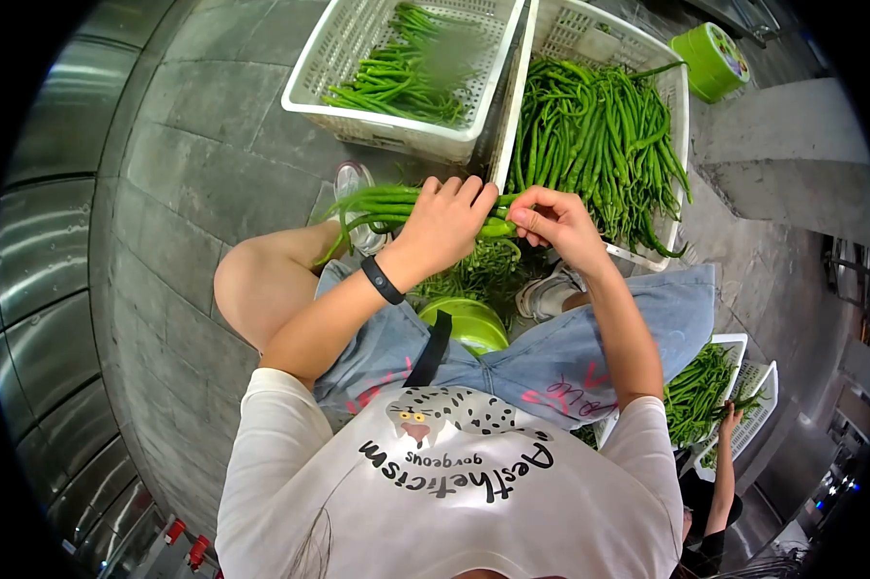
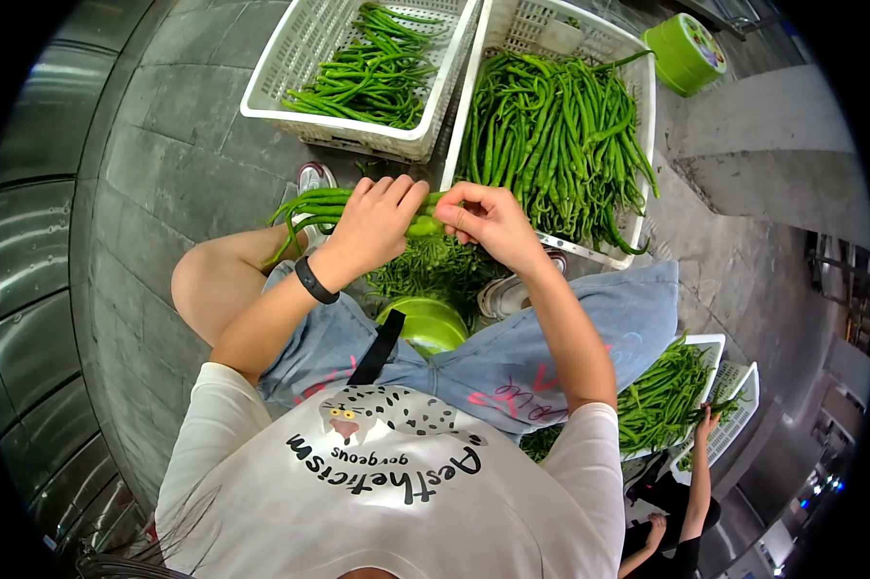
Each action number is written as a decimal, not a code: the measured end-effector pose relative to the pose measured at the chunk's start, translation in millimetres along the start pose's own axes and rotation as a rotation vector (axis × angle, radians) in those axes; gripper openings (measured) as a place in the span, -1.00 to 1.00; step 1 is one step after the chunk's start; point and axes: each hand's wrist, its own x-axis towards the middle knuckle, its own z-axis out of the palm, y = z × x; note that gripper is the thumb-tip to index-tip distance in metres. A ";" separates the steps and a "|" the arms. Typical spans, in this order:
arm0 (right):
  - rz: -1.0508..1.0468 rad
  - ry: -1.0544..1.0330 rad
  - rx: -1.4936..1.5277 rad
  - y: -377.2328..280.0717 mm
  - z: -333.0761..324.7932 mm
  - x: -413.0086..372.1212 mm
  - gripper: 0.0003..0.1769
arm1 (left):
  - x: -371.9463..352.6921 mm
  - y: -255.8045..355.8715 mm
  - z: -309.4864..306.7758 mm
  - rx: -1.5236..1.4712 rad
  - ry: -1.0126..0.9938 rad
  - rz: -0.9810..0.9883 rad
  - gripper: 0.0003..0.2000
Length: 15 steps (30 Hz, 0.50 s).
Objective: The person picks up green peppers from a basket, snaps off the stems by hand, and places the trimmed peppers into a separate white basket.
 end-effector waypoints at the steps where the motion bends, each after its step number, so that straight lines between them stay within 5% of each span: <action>1: 0.033 -0.016 0.024 1.0 -0.7 0.2 -0.86 | -0.4 -0.5 0.8 0.003 0.005 0.007 -0.45; 9: 0.064 -0.184 0.393 0.0 -27.5 -1.0 -0.86 | 9.5 -12.1 -4.8 -0.271 0.006 -0.138 -0.49; 12: 0.166 -0.359 0.114 -18.8 -36.1 -9.7 -0.85 | 13.4 -27.5 -3.9 -0.625 0.084 -0.312 -0.56; 15: -0.011 -0.202 -0.190 -14.9 -12.4 -7.1 -0.76 | 15.2 -30.1 -10.7 -0.694 0.024 -0.395 -0.58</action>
